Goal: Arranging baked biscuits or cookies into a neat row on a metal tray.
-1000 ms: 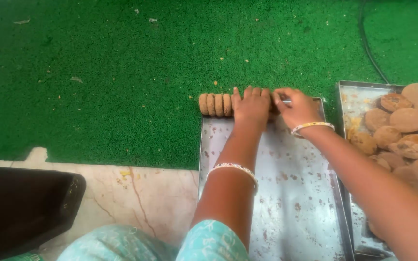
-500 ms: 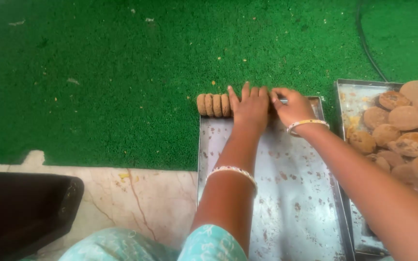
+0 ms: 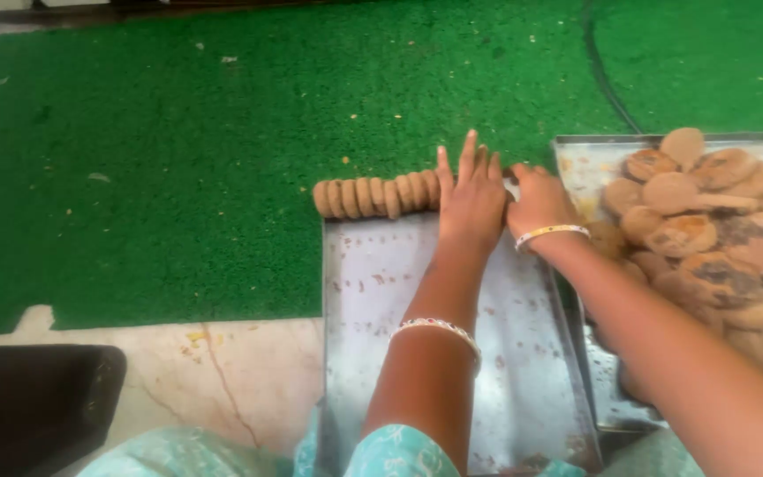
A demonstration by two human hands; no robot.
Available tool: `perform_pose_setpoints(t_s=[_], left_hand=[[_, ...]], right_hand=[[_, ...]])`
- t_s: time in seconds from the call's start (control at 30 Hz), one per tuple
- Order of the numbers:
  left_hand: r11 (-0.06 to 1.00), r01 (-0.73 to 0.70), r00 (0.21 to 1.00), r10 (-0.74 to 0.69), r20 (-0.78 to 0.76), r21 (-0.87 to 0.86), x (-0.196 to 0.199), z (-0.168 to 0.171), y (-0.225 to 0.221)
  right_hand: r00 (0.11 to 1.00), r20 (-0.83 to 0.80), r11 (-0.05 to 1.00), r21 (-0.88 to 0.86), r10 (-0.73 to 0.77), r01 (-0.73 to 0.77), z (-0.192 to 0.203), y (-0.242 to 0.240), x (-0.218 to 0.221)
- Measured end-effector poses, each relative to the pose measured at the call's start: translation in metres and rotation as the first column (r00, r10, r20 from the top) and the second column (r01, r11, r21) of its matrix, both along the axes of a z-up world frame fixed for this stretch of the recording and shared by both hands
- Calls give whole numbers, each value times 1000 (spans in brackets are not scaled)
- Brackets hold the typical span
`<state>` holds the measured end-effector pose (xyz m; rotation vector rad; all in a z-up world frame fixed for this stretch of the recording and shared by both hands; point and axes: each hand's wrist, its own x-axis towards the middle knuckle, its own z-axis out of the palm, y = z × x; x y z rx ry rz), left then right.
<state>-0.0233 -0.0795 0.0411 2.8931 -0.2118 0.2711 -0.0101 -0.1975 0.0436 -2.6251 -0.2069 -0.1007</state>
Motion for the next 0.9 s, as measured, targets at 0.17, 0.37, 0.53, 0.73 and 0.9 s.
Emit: perform_pose_setpoints(t_s=[0.17,0.37,0.53,0.73,0.9], left_hand=[[998,58,997,-58,47,3,15,-17,-64],[983,180,976,-182,-119,-27,19,-5,-135],[932,100,973,-165,-163,-348,24,-12,-191],[902,56,946,-185,-265,-428,23,10,-211],[840,13,963,-156,-219,-542,22,19,-207]], right_hand=[[999,35,950,-309,-23,33,13,-68,-3],[992,103,926,-360,-79,111,14,-144,4],[963,257,867,-459,-79,193,7,-191,15],[908,420,792,-551,-11,264,24,-210,17],[955,276,833,-498,-112,242,17,-218,25]])
